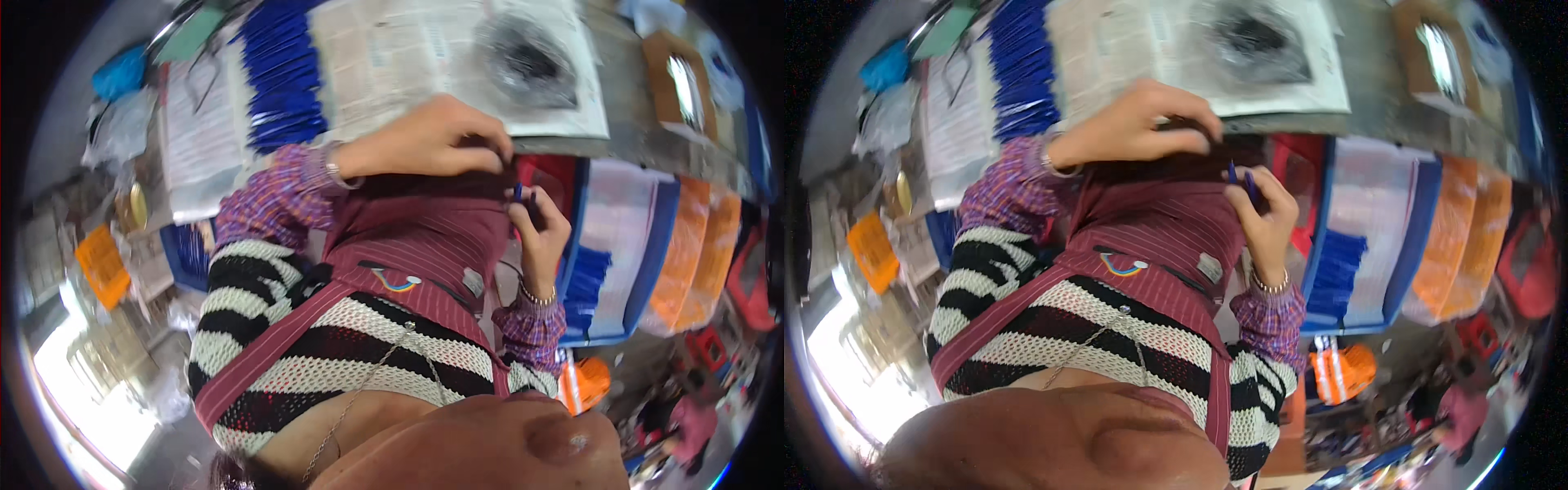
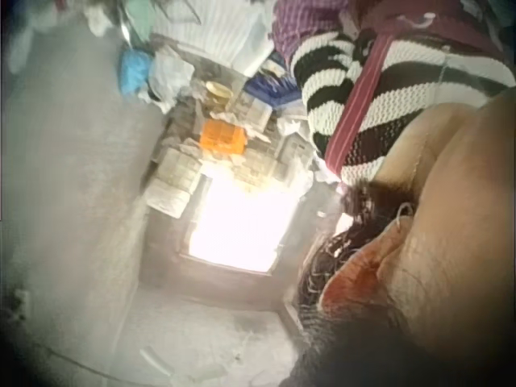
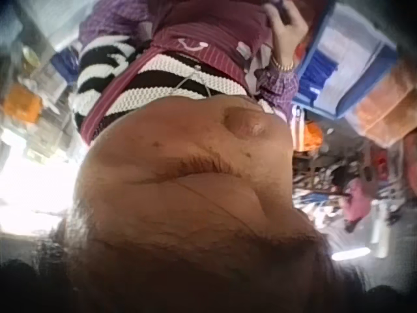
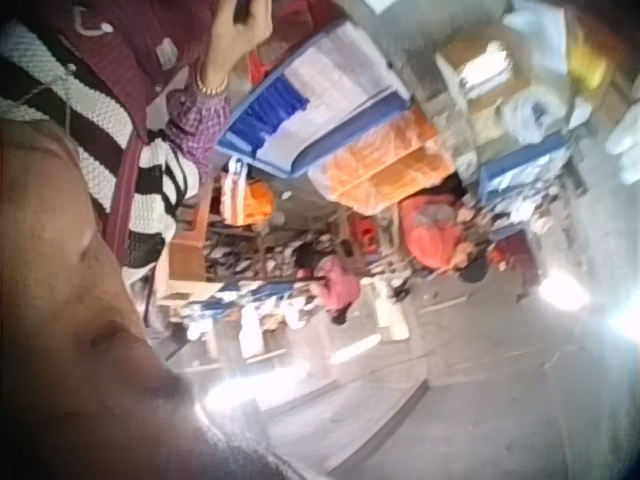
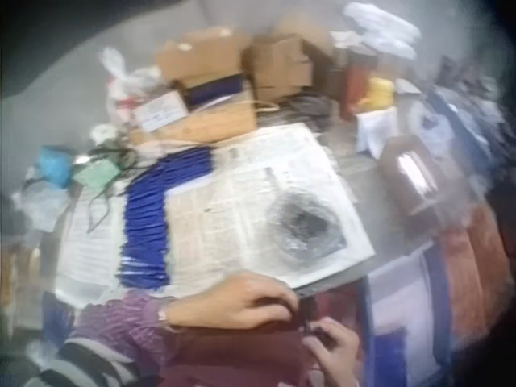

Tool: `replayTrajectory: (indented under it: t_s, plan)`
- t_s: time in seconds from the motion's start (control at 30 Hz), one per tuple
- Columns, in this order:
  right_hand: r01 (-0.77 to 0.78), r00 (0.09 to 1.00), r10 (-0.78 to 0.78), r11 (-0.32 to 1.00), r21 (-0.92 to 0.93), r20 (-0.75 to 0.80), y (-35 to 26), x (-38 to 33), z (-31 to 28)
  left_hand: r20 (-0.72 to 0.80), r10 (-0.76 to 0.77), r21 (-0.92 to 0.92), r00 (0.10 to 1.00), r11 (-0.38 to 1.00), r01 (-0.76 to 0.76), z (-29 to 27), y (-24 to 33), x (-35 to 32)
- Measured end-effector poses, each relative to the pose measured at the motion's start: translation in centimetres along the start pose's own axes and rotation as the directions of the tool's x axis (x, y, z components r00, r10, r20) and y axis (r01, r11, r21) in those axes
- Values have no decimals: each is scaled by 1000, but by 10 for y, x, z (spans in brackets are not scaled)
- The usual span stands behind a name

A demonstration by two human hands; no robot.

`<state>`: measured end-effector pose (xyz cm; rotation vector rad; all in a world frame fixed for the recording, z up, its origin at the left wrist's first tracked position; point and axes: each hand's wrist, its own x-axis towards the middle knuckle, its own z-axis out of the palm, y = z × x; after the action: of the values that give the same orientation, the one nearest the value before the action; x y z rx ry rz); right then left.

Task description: Assembling blue pen barrels with black caps/components at a manufacturing workbench.

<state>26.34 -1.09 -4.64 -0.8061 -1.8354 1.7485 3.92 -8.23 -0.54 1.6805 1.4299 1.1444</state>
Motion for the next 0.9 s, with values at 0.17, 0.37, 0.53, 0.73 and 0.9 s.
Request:
replayTrajectory:
  t_s: [0.17, 0.37, 0.53, 0.73, 0.9]
  plan:
    - [9, 994, 53, 833, 553, -97, 15, -8, -26, -38, -44, 244, 998, 968, 52, -21, 15, 29]
    - [-68, 975, 113, 971, 228, -190, 35, -41, -85, -16, 85, 621, 996, 781, -56, -38, -18, 63]
    - [-247, 910, 109, 917, -313, -399, 61, -61, -135, 8, 106, 740, 994, 669, -77, -31, -45, 66]
    - [-125, 991, 39, 571, -811, -126, 108, -82, -165, 50, 29, 779, 998, 624, -57, -33, -40, 68]
    - [-137, 991, 82, 550, -824, -110, 122, -80, -167, 31, 60, 764, 998, 642, -62, -34, -40, 72]
